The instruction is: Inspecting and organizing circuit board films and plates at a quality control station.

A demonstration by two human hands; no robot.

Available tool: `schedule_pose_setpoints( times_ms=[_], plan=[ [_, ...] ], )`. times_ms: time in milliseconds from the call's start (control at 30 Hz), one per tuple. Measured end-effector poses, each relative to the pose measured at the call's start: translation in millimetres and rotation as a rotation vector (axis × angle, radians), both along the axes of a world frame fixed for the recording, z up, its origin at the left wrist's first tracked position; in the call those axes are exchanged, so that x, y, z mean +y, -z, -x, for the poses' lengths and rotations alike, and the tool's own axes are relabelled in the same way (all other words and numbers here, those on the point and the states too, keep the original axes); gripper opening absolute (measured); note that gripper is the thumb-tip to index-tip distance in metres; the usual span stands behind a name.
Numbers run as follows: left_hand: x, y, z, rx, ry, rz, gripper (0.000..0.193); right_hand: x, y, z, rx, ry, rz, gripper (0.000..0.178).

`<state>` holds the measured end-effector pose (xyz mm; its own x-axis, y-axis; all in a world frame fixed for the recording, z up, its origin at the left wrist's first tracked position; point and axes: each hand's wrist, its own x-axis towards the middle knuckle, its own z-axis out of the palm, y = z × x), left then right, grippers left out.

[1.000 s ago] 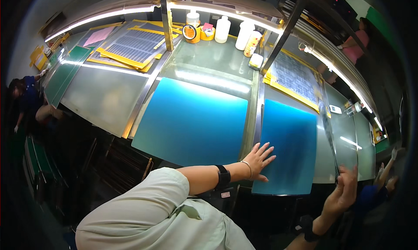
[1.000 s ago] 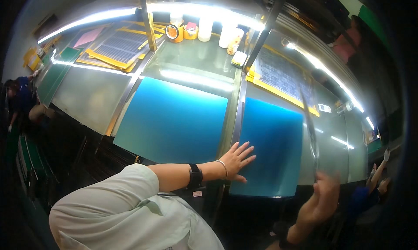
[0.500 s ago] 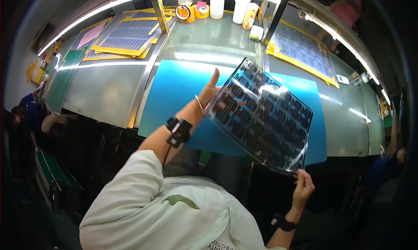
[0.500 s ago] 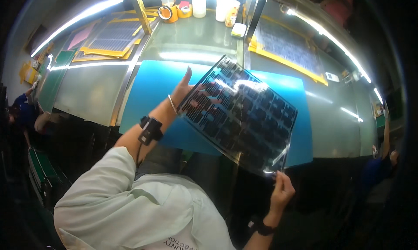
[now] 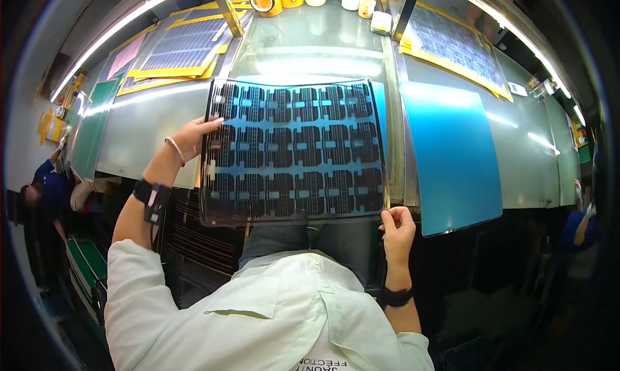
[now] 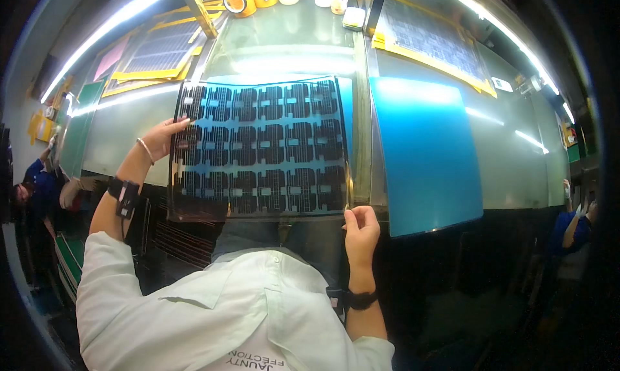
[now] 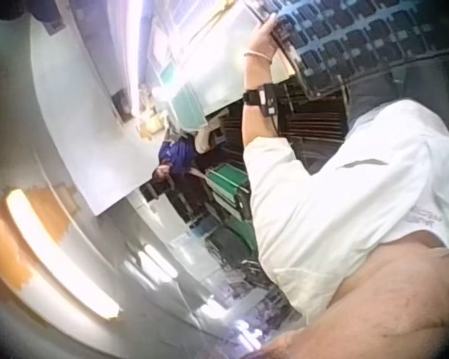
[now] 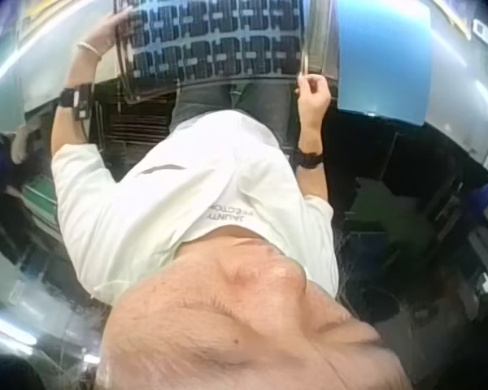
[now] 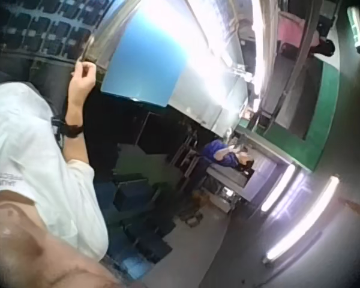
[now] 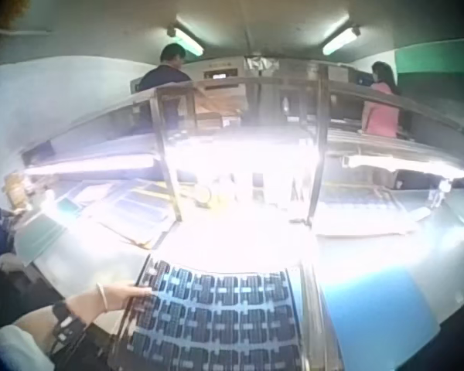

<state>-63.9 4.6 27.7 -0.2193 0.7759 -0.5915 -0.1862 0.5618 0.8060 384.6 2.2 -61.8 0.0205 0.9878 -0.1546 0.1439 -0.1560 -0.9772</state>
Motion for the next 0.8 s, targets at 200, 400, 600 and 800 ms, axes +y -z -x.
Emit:
schedule_pose_setpoints(
  times_ms=[200, 400, 600, 800],
  plan=[
    [33, 40, 11, 0.16, -0.108, -0.15, 0.017, 3, 16, 0, -0.158, 0.001, -0.049, 0.012],
    [58, 44, 24, 0.111, -0.043, -0.221, 0.017, -3, 15, 4, -0.139, 0.03, -0.034, 0.015],
    [62, 50, 28, 0.093, -0.038, -0.189, 0.016, -5, -2, 14, -0.037, 0.081, 0.122, 0.013],
    [59, 47, 23, 0.132, -0.025, -0.163, 0.017, -7, 0, 5, -0.08, 0.06, 0.101, 0.011]
  ],
)
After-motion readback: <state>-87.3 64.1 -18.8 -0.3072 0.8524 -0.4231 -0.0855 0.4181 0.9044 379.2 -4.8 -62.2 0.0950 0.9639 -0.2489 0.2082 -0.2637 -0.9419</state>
